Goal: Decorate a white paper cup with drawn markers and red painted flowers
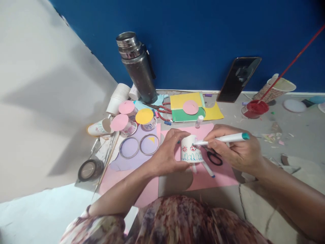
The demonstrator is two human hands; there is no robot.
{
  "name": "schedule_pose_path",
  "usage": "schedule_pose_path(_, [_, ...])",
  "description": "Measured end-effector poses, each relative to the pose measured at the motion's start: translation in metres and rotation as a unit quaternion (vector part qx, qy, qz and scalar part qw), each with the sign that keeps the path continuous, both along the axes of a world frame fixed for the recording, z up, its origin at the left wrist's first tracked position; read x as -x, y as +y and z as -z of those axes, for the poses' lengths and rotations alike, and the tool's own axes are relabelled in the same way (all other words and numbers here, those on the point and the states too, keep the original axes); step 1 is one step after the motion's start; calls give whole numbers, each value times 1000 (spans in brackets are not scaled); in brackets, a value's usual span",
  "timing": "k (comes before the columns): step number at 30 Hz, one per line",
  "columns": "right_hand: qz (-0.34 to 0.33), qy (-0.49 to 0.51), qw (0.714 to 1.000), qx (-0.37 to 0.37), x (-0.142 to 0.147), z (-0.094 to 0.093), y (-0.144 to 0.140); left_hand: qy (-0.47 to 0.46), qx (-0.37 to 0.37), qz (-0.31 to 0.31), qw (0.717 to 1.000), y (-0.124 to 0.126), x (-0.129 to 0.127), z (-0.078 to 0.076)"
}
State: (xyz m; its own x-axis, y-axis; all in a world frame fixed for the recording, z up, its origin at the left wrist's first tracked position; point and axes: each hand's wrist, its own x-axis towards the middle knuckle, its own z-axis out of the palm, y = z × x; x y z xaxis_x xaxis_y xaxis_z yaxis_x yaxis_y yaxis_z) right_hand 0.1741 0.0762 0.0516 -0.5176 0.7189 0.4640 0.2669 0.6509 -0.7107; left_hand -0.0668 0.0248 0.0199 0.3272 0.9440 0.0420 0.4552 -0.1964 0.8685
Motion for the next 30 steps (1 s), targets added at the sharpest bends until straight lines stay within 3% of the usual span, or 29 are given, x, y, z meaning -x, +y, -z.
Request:
schedule_pose_path(6, [-32,-14,999,-21,3,0,2,4,8,2,1000,0,0,0])
schedule_pose_path(17, [63,49,996,-30,-6,3,1,-24,-15,-35,999,0,0,6])
schedule_pose_path(30, [54,33,998,8,-4,1,6,-66,-33,-41,996,2,2,15])
